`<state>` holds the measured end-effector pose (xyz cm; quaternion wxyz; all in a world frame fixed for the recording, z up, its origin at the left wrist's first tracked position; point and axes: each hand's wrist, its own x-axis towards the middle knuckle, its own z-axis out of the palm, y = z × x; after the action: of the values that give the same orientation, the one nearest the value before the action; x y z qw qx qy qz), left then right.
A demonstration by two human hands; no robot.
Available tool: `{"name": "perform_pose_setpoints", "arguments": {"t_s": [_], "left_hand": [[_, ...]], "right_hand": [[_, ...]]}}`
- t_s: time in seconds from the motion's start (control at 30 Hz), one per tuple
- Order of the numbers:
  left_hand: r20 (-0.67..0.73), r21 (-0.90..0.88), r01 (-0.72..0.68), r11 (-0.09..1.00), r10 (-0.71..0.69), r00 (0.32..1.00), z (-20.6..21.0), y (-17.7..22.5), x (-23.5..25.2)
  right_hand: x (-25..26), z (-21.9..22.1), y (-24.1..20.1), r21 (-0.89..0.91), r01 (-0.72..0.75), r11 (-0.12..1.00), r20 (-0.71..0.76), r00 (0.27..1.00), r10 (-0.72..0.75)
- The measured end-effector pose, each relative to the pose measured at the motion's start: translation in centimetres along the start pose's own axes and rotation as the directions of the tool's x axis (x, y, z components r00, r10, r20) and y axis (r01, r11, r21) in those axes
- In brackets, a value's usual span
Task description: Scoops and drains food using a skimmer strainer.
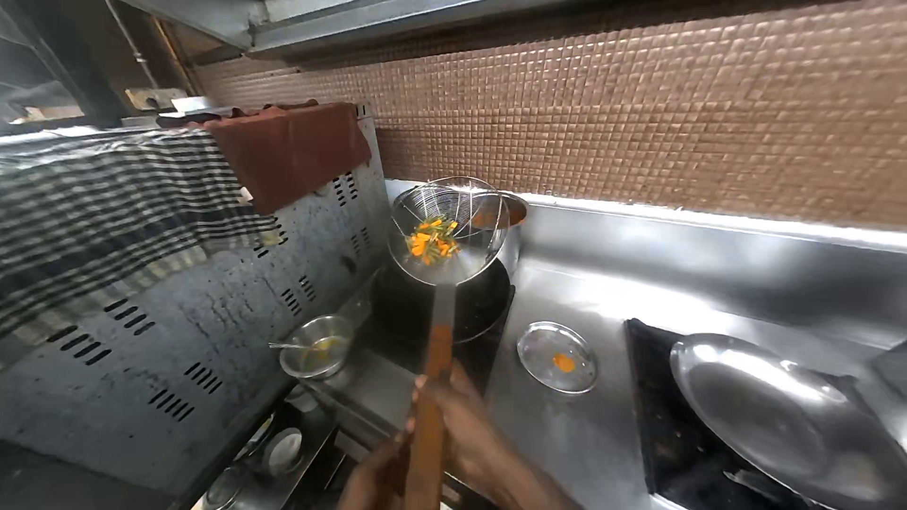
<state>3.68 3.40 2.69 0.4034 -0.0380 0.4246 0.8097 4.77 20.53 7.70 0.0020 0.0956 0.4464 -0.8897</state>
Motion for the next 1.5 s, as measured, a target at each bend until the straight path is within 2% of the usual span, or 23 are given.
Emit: {"name": "perform_pose_setpoints", "arguments": {"t_s": [0.1, 0.17, 0.23, 0.3, 0.37, 0.5, 0.63, 0.73, 0.9, 1.1, 1.3, 1.5], "left_hand": [[0.205, -0.213, 0.13, 0.968, -0.086, 0.975, -1.3, -0.3, 1.0], [0.264, -0.279, 0.136, 0.951, -0.061, 0.963, -2.0, -0.2, 1.3], [0.12, -0.255, -0.026, 0.967, 0.059, 0.991, -2.6, 0.7, 0.7], [-0.022, -0.202, -0.203, 0.958, 0.202, 0.979, -3.3, 2.0, -0.2], [-0.05, -0.195, -0.231, 0.953, 0.225, 0.973, -4.0, 3.0, -0.9], [0.234, -0.27, -0.12, 0.955, 0.186, 0.954, -5.9, 4.1, -1.1], [0.276, -0.238, -0.124, 0.963, 0.19, 0.942, -6.6, 5.3, -1.0], [0.264, -0.19, -0.163, 0.968, 0.211, 0.941, -7.0, 5.9, -1.1], [0.192, -0.061, -0.182, 0.981, 0.191, 0.963, -7.0, 5.9, -1.5], [0.057, -0.046, -0.224, 0.973, 0.227, 0.972, -6.1, 6.2, -2.1], [0.057, -0.083, -0.17, 0.982, 0.175, 0.983, -6.2, 5.4, -1.6], [0.094, -0.087, 0.001, 0.996, 0.007, 0.996, -7.2, 5.0, 0.8]], "right_hand": [[2.1, 1.1, 0.8, -0.006, -0.024, 1.0, -0.031, 0.999, 0.024], [4.0, 1.3, 1.4, -0.033, -0.041, 0.999, -0.043, 0.998, 0.04], [5.4, 1.2, 1.8, -0.086, -0.042, 0.995, -0.037, 0.999, 0.039], [6.3, 1.2, 2.2, -0.121, -0.045, 0.992, -0.019, 0.999, 0.043], [6.8, 1.2, 2.4, -0.152, -0.091, 0.984, -0.037, 0.996, 0.086], [7.4, 1.4, 2.5, -0.266, -0.194, 0.944, -0.159, 0.975, 0.155], [8.0, 0.9, 3.5, -0.379, -0.17, 0.91, -0.261, 0.963, 0.072], [7.6, -0.1, 4.7, -0.317, -0.17, 0.933, -0.253, 0.963, 0.09], [6.6, 0.9, 4.6, -0.138, -0.207, 0.969, -0.254, 0.953, 0.167], [5.9, 0.3, 3.8, -0.085, -0.282, 0.956, -0.192, 0.946, 0.262], [5.7, -1.3, 3.4, -0.048, -0.301, 0.952, -0.196, 0.938, 0.287], [5.5, -2.7, 3.5, -0.024, -0.334, 0.942, -0.184, 0.928, 0.324]]}}
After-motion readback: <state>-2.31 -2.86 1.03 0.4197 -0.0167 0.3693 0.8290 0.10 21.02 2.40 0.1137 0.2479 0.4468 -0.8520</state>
